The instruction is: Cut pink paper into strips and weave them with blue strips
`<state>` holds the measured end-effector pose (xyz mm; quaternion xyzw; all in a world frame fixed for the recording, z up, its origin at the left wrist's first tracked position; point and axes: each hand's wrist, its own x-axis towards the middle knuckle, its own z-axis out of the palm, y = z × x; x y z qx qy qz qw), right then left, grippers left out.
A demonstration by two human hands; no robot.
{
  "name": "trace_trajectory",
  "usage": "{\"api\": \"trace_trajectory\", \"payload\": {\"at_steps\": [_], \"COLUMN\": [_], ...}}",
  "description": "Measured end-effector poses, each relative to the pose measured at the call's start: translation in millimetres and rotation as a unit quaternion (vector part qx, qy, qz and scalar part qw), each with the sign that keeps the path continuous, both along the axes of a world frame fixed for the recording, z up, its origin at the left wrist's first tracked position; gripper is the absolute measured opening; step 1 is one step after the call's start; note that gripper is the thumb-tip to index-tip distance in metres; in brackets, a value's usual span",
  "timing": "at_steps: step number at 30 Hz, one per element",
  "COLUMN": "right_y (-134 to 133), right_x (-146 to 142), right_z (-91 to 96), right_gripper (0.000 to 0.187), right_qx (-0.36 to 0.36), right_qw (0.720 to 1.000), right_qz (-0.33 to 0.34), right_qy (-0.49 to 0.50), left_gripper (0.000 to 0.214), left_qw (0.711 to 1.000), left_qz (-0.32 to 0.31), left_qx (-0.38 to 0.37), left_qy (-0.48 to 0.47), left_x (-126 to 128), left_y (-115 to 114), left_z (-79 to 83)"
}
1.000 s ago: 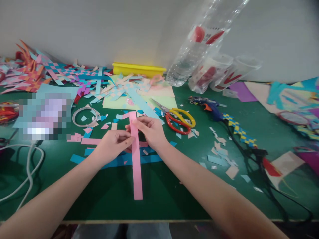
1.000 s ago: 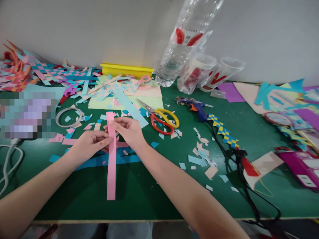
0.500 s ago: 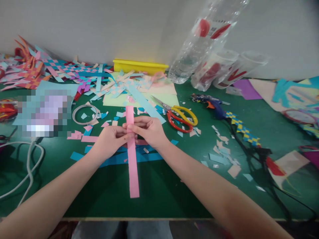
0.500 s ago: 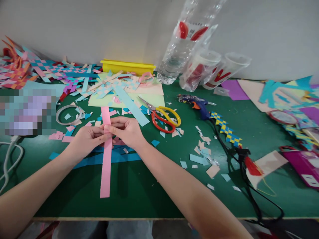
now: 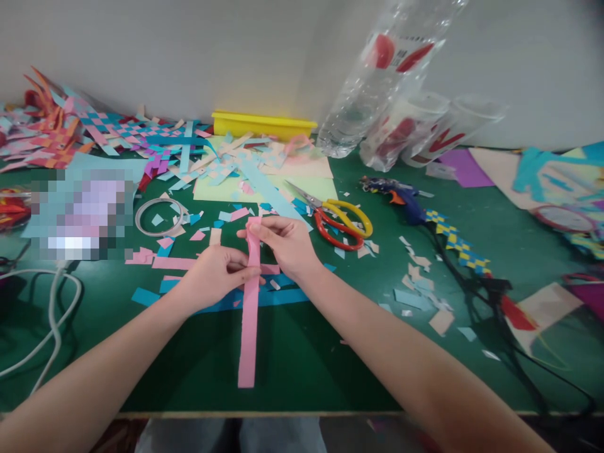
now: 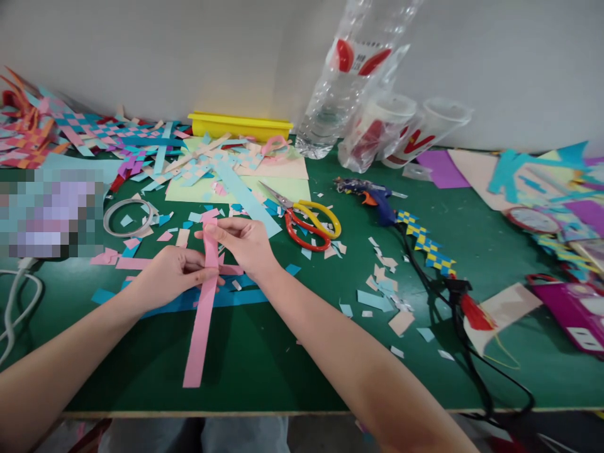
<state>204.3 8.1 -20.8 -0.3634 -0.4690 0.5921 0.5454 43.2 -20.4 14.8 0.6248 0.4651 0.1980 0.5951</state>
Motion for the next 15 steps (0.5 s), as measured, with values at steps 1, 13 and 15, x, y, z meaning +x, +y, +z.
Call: {"api": "trace_trajectory", "payload": {"at_steps": [1, 13, 15], "right_y": [-0.1, -1.0, -0.7], "right_x": [0.1, 0.2, 0.4], "right_z": [-0.4, -1.5, -3.0], "right_gripper": [0.008, 0.022, 0.022], "right_qx": [-0.001, -0.020, -0.015], "right_qw": [1.000, 0.999, 0.999], "right_qz": [-0.001, -0.033, -0.029], "right_qy": [-0.004, 0.000, 0.004], "left_gripper": [0.024, 0.024, 0.026], "left_qw": [1.000, 1.000, 0.999], "left_qz": [-0.006, -0.007, -0.012], "left_qx": [0.003, 0.017, 0.026], "left_qy": [-0.001, 0.023, 0.035], "left_x": [0.5, 2.6, 2.2], "left_y": [-0.5, -0.5, -0.7], "left_z": [0.0, -0.2, -0.9]}}
